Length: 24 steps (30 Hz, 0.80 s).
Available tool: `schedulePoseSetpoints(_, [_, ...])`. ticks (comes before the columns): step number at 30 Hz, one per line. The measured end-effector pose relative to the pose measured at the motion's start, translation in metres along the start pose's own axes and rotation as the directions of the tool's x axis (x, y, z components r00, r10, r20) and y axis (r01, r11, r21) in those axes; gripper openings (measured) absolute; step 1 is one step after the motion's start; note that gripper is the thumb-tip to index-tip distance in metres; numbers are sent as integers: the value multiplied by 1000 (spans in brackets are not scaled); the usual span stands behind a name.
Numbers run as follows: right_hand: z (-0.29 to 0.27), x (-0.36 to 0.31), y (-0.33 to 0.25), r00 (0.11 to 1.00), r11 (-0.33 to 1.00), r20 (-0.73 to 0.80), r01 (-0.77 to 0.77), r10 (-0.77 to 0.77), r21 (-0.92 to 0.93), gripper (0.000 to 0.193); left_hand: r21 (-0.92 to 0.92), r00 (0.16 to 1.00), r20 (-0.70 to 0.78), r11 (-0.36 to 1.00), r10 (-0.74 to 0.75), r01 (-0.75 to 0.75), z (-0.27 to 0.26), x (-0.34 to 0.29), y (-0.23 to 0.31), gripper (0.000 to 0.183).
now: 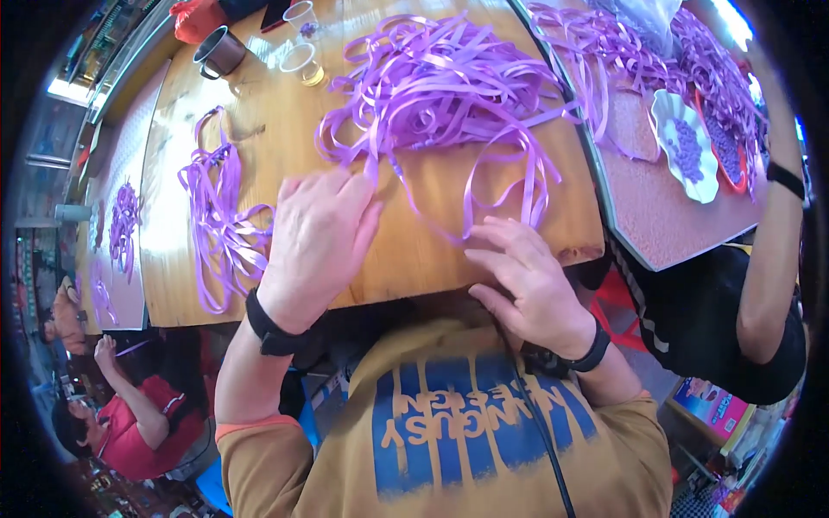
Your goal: The person picks up a purple ribbon, folds it, and ties two knots by hand before setting it aside on the table.
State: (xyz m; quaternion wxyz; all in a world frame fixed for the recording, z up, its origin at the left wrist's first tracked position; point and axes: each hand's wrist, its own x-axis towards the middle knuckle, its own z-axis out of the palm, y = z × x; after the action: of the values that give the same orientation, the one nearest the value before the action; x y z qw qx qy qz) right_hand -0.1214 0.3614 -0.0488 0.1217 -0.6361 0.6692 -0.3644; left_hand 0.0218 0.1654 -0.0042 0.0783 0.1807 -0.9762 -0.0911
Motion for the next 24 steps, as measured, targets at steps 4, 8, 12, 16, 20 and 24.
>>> schedulePoseSetpoints(4, [-1, -3, 2, 999, 997, -41, 23, -20, 79, 29, 36, 989, -107, 995, 97, -94, 12, 26, 3, 11])
schedulePoseSetpoints(8, [-4, -8, 0, 997, 983, -33, 73, -69, 170, 27, 131, 991, -75, 987, 107, -97, 31, 32, -5, 13])
schedulePoseSetpoints(12, [-12, -15, 4, 989, 975, -118, 112, -90, 191, 32, -75, 992, -45, 990, 114, -117, 5, 16, 30, 11])
schedulePoseSetpoints(16, [-31, -1, -21, 977, 927, -162, 185, -138, 327, 39, -305, 976, -96, 928, 195, -215, -23, -16, 74, 10])
schedulePoseSetpoints(20, [-34, 1, -25, 999, 837, 24, 15, -34, 547, 25, -742, 975, 218, 640, -49, 198, -26, -34, 77, 8])
schedulePoseSetpoints(24, [-39, 4, -29, 987, 769, 108, -162, 121, 618, 8, -866, 883, 436, 185, -175, 464, -16, -58, 59, 11])
